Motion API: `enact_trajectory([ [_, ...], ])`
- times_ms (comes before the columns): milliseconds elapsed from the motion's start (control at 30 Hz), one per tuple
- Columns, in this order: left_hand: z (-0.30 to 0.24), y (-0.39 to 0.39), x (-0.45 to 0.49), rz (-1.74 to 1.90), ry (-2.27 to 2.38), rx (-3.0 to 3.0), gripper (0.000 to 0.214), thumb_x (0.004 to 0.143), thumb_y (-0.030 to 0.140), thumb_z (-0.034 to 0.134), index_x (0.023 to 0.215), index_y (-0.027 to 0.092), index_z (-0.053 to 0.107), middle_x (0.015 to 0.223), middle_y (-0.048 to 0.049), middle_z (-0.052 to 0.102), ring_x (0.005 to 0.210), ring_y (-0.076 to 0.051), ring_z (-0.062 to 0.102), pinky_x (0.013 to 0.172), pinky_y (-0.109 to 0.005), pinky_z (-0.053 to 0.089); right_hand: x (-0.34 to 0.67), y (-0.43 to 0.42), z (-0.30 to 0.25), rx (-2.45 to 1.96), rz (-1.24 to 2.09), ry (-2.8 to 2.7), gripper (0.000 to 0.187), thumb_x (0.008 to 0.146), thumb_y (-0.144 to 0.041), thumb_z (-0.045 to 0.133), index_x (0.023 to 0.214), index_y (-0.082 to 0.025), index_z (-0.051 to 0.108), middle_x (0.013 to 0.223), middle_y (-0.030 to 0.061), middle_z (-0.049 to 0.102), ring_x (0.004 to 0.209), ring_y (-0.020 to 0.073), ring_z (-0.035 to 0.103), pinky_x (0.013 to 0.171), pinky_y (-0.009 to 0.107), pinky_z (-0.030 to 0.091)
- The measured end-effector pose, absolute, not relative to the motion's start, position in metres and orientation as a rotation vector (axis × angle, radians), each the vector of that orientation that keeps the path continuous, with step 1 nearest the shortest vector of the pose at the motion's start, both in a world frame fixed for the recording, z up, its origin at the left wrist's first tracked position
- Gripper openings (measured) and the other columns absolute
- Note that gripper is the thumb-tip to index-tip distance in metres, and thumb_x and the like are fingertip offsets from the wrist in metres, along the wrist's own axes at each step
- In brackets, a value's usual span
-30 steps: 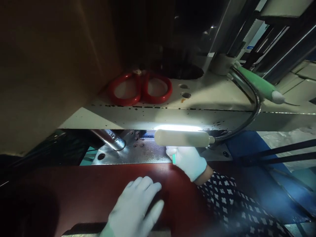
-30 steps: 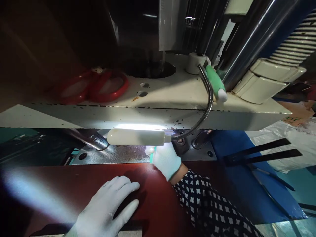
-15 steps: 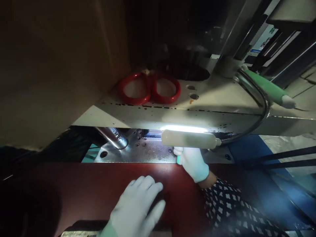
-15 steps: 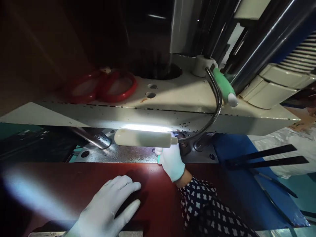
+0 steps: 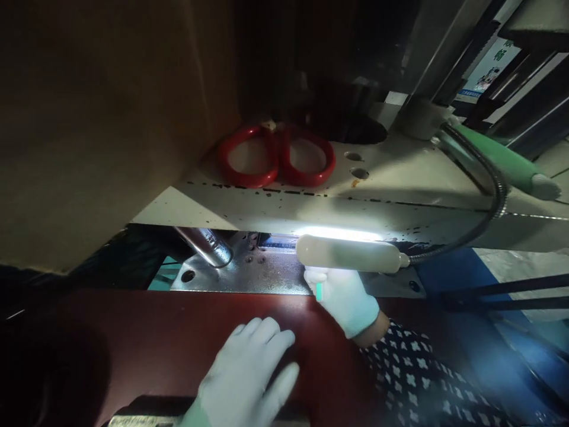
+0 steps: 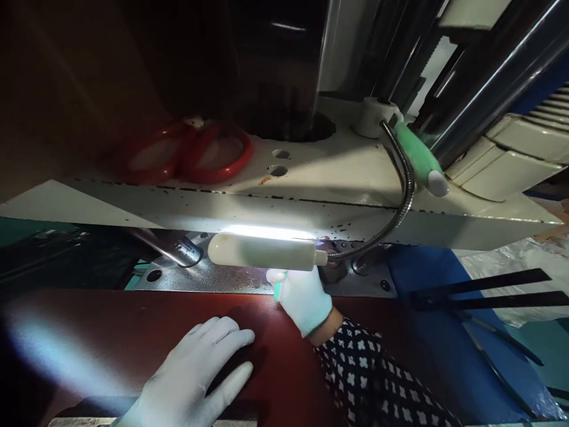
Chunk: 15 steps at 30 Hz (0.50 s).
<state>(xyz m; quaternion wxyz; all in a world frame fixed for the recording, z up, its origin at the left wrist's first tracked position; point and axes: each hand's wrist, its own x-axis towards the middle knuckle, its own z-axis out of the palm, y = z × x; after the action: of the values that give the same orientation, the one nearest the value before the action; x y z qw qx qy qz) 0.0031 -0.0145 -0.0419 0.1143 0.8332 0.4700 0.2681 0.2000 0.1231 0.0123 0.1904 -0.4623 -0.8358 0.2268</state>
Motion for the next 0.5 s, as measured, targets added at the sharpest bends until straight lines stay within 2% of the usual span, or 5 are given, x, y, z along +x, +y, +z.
enact_trajectory([
  [133, -0.040, -0.012, 0.004, 0.774, 1.367, 2.420, 0.032, 0.117, 0.033, 0.019, 0.133, 0.023, 0.045, 0.124, -0.0023, 0.037, 0.115, -0.023, 0.038, 0.112, -0.035, 0.011, 0.189, 0.125, 0.012, -1.244, 0.789, -2.222, 0.018, 0.089, -0.024, 0.039, 0.076, -0.014, 0.045, 0.066, 0.0068, 0.034, 0.065, 0.0155, 0.030, 0.062, 0.028, 0.032],
  [300, -0.042, -0.014, 0.004, 0.809, 1.362, 2.371, 0.032, 0.117, 0.034, 0.019, 0.132, 0.024, 0.046, 0.122, -0.0024, 0.038, 0.112, -0.024, 0.040, 0.109, -0.036, 0.015, 0.170, 0.129, 0.009, -1.068, 1.562, -1.320, 0.012, 0.085, -0.027, 0.043, 0.083, -0.015, 0.046, 0.066, 0.0042, 0.027, 0.060, 0.0135, 0.027, 0.053, 0.023, 0.032],
  [367, -0.044, -0.015, 0.004, 0.805, 1.349, 2.364, 0.030, 0.117, 0.033, 0.021, 0.133, 0.024, 0.045, 0.123, -0.0024, 0.038, 0.113, -0.024, 0.039, 0.111, -0.037, 0.012, 0.166, 0.128, 0.007, -0.995, 1.721, -1.003, 0.019, 0.071, -0.025, 0.054, 0.083, -0.015, 0.043, 0.067, 0.0020, 0.021, 0.057, 0.0105, 0.022, 0.048, 0.020, 0.027],
  [433, -0.044, -0.015, 0.004, 0.781, 1.356, 2.382, 0.030, 0.117, 0.033, 0.021, 0.135, 0.023, 0.043, 0.127, -0.0026, 0.036, 0.118, -0.025, 0.035, 0.111, -0.041, 0.012, 0.164, 0.126, 0.008, -0.917, 1.814, -0.619, 0.039, 0.051, -0.010, 0.060, 0.085, -0.015, 0.041, 0.070, 0.0002, 0.021, 0.054, 0.0070, 0.023, 0.045, 0.019, 0.024],
  [500, -0.044, -0.015, 0.004, 0.747, 1.374, 2.410, 0.032, 0.117, 0.033, 0.018, 0.133, 0.025, 0.044, 0.123, -0.0025, 0.038, 0.114, -0.025, 0.038, 0.105, -0.045, 0.026, 0.162, 0.124, 0.010, -0.853, 1.839, -0.249, 0.055, 0.039, 0.003, 0.053, 0.089, -0.016, 0.041, 0.072, -0.0010, 0.026, 0.052, 0.0060, 0.028, 0.045, 0.019, 0.023],
])
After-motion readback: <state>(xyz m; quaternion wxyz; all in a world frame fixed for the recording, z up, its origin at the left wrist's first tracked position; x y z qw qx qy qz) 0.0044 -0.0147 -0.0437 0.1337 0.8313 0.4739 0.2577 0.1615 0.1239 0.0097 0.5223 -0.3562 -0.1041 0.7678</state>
